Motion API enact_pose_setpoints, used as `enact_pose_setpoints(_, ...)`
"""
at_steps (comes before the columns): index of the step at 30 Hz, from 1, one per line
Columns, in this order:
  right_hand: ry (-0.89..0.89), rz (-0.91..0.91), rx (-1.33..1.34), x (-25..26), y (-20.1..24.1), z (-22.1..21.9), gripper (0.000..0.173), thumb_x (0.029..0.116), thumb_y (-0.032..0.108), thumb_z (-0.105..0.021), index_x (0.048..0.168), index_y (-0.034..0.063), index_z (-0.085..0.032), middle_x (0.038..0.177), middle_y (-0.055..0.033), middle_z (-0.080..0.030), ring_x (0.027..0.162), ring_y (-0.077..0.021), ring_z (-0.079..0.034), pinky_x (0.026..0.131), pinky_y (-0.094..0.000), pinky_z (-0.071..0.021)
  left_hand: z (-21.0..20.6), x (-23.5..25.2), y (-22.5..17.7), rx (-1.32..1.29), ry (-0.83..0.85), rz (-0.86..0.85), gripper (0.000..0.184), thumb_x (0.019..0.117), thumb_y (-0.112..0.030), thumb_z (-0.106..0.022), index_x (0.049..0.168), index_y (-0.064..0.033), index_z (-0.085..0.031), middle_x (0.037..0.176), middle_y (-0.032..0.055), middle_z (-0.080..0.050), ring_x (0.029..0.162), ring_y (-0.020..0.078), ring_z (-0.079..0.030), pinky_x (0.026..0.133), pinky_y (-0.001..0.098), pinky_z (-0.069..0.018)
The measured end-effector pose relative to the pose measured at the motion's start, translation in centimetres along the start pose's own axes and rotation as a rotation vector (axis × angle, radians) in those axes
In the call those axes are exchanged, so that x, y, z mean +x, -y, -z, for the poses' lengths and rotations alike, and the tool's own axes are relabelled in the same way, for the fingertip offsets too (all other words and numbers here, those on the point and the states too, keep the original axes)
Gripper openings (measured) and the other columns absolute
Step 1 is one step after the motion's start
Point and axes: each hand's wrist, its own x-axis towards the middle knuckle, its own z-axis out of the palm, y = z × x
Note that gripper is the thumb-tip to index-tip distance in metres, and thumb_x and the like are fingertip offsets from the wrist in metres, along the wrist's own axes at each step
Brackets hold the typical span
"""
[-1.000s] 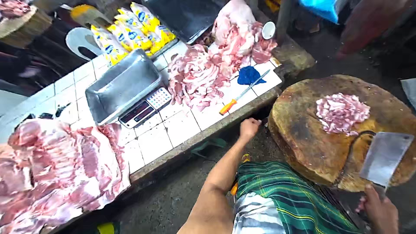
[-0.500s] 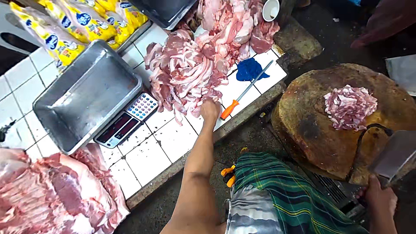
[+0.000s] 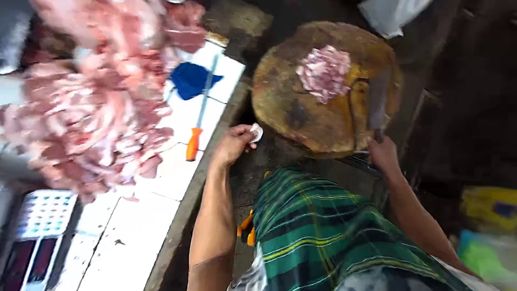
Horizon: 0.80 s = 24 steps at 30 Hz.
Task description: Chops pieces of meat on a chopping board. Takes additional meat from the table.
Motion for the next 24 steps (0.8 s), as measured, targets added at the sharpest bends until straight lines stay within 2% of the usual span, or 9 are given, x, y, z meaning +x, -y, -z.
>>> enact_pose_setpoints(3, 0.086, 0.046, -0.039, -2.7, -2.8, 1.2, 0.070, 0.1007, 0.069, -0.044, 0.140, 0.0124, -0.053, 0.086, -0.0158, -0.067, 0.062, -0.0307, -0.065, 0.060, -0.0550, -0.0590, -10.6, 2.4, -3.3, 0.111, 0.239, 0.006, 0.027, 0.1020, -0.019, -0.065, 0.124, -0.0036, -0.064, 0.097, 0.0088, -0.073, 0.073, 0.0146, -0.068, 0.067, 0.0341, -0.0593)
enact_pose_setpoints(5, 0.146, 0.062, -0.057, -4.8, -4.2, 1.3, 0.069, 0.1012, 0.070, -0.040, 0.135, 0.0109, -0.055, 0.080, -0.0139, -0.066, 0.060, -0.0297, -0.066, 0.059, -0.0542, -0.0597, -16.5, 4.4, -3.6, 0.190, 0.327, 0.018, 0.028, 0.1020, -0.025, -0.066, 0.122, -0.0046, -0.065, 0.095, 0.0081, -0.073, 0.072, 0.0142, -0.068, 0.069, 0.0345, -0.0595)
enact_pose_setpoints(8, 0.205, 0.077, -0.105, -6.7, -5.8, 0.4, 0.065, 0.1039, 0.066, -0.038, 0.126, 0.0081, -0.060, 0.081, -0.0130, -0.067, 0.070, -0.0303, -0.068, 0.068, -0.0553, -0.0582, -21.6, 7.6, -1.6, 0.521, 0.310, 0.015, 0.025, 0.1015, -0.029, -0.065, 0.116, -0.0105, -0.074, 0.105, 0.0113, -0.075, 0.093, 0.0241, -0.073, 0.089, 0.0503, -0.0601)
enact_pose_setpoints(9, 0.219, 0.087, -0.149, -7.0, -6.5, -0.2, 0.066, 0.1041, 0.066, -0.035, 0.124, 0.0083, -0.061, 0.084, -0.0138, -0.067, 0.075, -0.0318, -0.068, 0.071, -0.0574, -0.0575, -22.2, 8.2, -0.4, 0.610, 0.256, 0.002, 0.026, 0.1000, -0.030, -0.066, 0.114, -0.0106, -0.074, 0.108, 0.0146, -0.074, 0.101, 0.0311, -0.072, 0.093, 0.0587, -0.0562)
enact_pose_setpoints(11, 0.242, 0.096, -0.234, -7.4, -7.2, -0.9, 0.068, 0.1042, 0.068, -0.031, 0.124, 0.0097, -0.061, 0.089, -0.0161, -0.068, 0.084, -0.0356, -0.069, 0.076, -0.0613, -0.0556, -22.1, 8.1, 0.9, 0.698, 0.118, -0.037, 0.031, 0.0960, -0.032, -0.068, 0.120, -0.0136, -0.073, 0.115, 0.0144, -0.073, 0.108, 0.0345, -0.070, 0.095, 0.0636, -0.0543)
enact_pose_setpoints(13, 0.240, 0.119, -0.281, -7.8, -7.5, -1.2, 0.067, 0.1051, 0.066, -0.028, 0.122, 0.0098, -0.061, 0.086, -0.0153, -0.068, 0.082, -0.0352, -0.070, 0.073, -0.0596, -0.0559, -21.7, 7.3, 2.3, 0.771, 0.030, -0.201, 0.035, 0.0954, -0.030, -0.065, 0.127, -0.0143, -0.069, 0.124, 0.0120, -0.069, 0.116, 0.0320, -0.066, 0.099, 0.0585, -0.0538)
enact_pose_setpoints(16, 0.207, 0.183, -0.305, -8.5, -6.9, -0.9, 0.065, 0.1056, 0.065, -0.027, 0.115, 0.0103, -0.060, 0.076, -0.0112, -0.064, 0.073, -0.0313, -0.068, 0.065, -0.0547, -0.0561, -21.7, 6.8, 5.5, 0.839, 0.026, -0.554, 0.026, 0.0977, -0.026, -0.064, 0.116, -0.0106, -0.074, 0.121, 0.0111, -0.070, 0.119, 0.0298, -0.063, 0.106, 0.0495, -0.0502)
enact_pose_setpoints(19, 0.102, 0.357, -0.271, -9.7, -5.0, -0.2, 0.060, 0.1060, 0.063, -0.034, 0.111, 0.0100, -0.061, 0.067, -0.0063, -0.059, 0.061, -0.0254, -0.064, 0.055, -0.0485, -0.0541, -21.3, 6.5, 7.0, 0.774, -0.069, -0.634, 0.027, 0.0976, -0.027, -0.061, 0.116, -0.0119, -0.075, 0.120, 0.0082, -0.071, 0.119, 0.0271, -0.063, 0.106, 0.0453, -0.0490)
enact_pose_setpoints(24, -0.105, 0.672, -0.149, -10.6, -3.3, -0.6, 0.058, 0.1068, 0.056, -0.039, 0.115, 0.0032, -0.063, 0.064, -0.0042, -0.059, 0.052, -0.0179, -0.060, 0.046, -0.0390, -0.0518, -22.4, 5.8, 7.4, 0.679, -0.234, -0.803, 0.018, 0.0945, -0.022, -0.065, 0.101, -0.0075, -0.074, 0.104, 0.0119, -0.072, 0.106, 0.0294, -0.067, 0.096, 0.0442, -0.0539)
